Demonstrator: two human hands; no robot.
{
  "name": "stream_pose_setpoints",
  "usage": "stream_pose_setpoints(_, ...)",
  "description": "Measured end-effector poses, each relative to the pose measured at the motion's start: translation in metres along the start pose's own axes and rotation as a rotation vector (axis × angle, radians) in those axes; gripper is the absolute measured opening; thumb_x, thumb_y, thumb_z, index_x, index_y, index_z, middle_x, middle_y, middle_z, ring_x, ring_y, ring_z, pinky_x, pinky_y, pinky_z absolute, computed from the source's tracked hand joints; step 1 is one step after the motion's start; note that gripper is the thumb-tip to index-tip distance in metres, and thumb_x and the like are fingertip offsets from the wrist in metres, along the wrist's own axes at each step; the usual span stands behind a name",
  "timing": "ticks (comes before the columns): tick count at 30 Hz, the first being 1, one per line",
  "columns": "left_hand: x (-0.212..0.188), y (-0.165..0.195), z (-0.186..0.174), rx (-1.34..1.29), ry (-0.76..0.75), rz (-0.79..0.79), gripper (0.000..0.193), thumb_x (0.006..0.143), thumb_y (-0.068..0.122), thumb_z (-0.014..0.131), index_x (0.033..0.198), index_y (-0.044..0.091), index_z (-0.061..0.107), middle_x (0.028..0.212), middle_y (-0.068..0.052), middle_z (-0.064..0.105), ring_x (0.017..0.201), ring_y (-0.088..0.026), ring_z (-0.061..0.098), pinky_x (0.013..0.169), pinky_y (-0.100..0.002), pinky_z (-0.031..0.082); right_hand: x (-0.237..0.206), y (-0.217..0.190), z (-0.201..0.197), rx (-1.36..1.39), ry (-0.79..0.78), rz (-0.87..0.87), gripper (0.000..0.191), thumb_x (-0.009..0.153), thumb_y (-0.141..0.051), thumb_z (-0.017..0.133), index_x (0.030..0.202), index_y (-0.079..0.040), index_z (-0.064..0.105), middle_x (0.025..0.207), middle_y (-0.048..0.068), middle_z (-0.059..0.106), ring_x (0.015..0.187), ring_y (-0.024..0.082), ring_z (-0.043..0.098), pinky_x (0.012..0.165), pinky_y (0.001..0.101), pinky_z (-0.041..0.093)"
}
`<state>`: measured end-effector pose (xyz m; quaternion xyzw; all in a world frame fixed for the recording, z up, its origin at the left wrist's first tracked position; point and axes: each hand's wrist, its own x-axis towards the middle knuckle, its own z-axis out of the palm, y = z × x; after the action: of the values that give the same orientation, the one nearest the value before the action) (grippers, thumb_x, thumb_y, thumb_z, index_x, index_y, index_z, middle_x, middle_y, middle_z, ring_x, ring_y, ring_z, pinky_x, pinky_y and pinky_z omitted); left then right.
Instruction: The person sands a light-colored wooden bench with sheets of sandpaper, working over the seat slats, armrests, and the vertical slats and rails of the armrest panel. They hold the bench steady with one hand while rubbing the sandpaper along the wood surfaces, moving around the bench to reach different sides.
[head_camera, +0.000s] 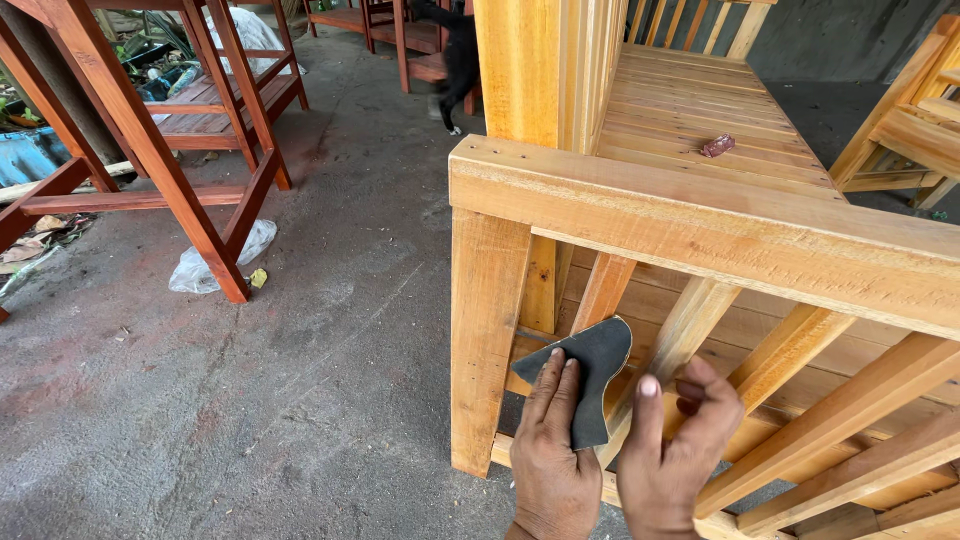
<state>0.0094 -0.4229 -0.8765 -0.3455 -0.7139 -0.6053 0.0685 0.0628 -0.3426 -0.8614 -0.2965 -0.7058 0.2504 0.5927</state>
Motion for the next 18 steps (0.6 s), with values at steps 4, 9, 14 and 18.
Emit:
stream_pose_setpoints(4, 0.008, -0.004, -0.004, 0.077, -0.057, 0.022, 0.070, 0.076, -0.002, 0.060, 0.146, 0.000, 0.052, 0.158, -0.022, 0.047, 0.135, -0.040, 0.056, 0.107, -0.044, 0.049, -0.020, -0.027, -0.008, 0.300, -0.135, -0.142, 0.061, 0.092, -0.031, 0.067, 0.139, 0.004, 0.051, 0.138, 0.019, 0.057, 0.124, 0.029, 0.062, 0.110, 0.0431, 0.051)
stream_pose_setpoints(9, 0.007, -0.001, -0.013, 0.117, -0.217, 0.096, 0.063, 0.092, 0.011, 0.066, 0.153, 0.006, 0.051, 0.166, -0.029, 0.036, 0.137, -0.039, 0.053, 0.112, -0.047, 0.045, -0.011, -0.025, 0.006, 0.286, -0.387, 0.385, 0.061, 0.088, -0.028, 0.071, 0.134, 0.006, 0.051, 0.118, 0.019, 0.068, 0.109, 0.026, 0.067, 0.091, 0.0405, 0.055)
stream_pose_setpoints(14, 0.006, 0.006, -0.037, 0.403, -0.318, 0.372, 0.085, 0.081, 0.026, 0.081, 0.156, 0.011, 0.045, 0.163, -0.027, 0.027, 0.151, -0.047, 0.024, 0.117, -0.068, 0.011, 0.016, 0.005, 0.007, 0.372, -0.387, 0.680, 0.037, 0.097, -0.019, 0.057, 0.127, 0.003, 0.064, 0.106, 0.015, 0.073, 0.102, 0.022, 0.067, 0.092, 0.0343, 0.051)
stream_pose_setpoints(18, 0.010, 0.006, -0.056, 0.323, -0.728, 0.247, 0.099, 0.073, 0.027, 0.083, 0.158, 0.019, 0.034, 0.171, -0.023, 0.012, 0.153, -0.044, 0.012, 0.119, -0.064, 0.007, 0.042, 0.019, 0.004, 0.412, -0.412, 0.786, 0.034, 0.095, -0.012, 0.059, 0.124, 0.004, 0.065, 0.106, 0.018, 0.070, 0.097, 0.024, 0.065, 0.091, 0.0368, 0.051)
